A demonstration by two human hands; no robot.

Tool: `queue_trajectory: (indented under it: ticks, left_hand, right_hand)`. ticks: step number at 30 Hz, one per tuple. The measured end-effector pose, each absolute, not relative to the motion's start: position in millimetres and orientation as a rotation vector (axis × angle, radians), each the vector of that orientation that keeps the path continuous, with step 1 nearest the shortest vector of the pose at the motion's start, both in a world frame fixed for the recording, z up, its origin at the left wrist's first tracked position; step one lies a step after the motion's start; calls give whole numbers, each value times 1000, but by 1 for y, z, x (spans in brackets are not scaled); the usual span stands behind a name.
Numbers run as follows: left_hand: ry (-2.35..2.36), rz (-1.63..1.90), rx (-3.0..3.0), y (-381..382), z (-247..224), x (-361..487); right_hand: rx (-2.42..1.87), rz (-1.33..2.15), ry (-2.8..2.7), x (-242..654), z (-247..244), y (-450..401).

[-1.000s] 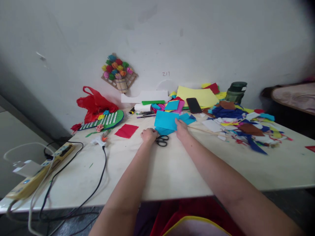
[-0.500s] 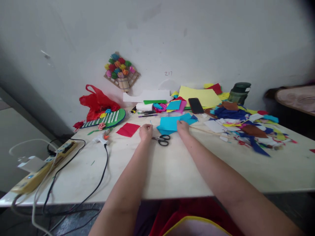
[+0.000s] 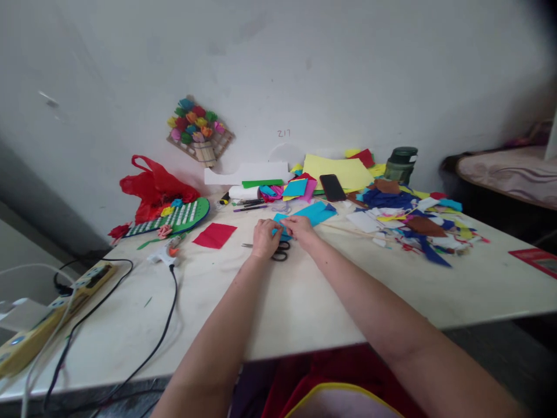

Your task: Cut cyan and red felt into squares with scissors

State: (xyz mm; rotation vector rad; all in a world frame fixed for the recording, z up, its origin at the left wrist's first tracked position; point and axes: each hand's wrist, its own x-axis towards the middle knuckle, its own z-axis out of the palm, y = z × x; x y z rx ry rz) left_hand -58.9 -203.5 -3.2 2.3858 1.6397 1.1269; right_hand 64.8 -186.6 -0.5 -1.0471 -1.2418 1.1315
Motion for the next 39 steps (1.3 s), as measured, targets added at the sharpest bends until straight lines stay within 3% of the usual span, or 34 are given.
queue_trajectory:
  ticks: [6, 12, 16, 21, 24, 39]
  left_hand:
    - [1669, 1266, 2182, -203, -8, -60]
    - [1699, 1554, 1252, -188, -16, -72]
    - [1509, 1537, 885, -188, -11, -74]
    - [1478, 1427, 705, -195, 2, -77]
    - [1452, 1318, 652, -196, 6, -79]
    - [1400, 974, 688, -187, 29, -56]
  right_hand:
    - [-1039, 989, -826, 96, 11, -171]
    - [-1012, 835, -361, 150, 5, -147]
    - [-1246, 891, -859, 134, -8, -148]
    - [-1548, 253, -1815, 106, -17, -160]
    - [-1664, 156, -2157, 100, -22, -165]
    - [-1728, 222, -2282, 99, -21, -170]
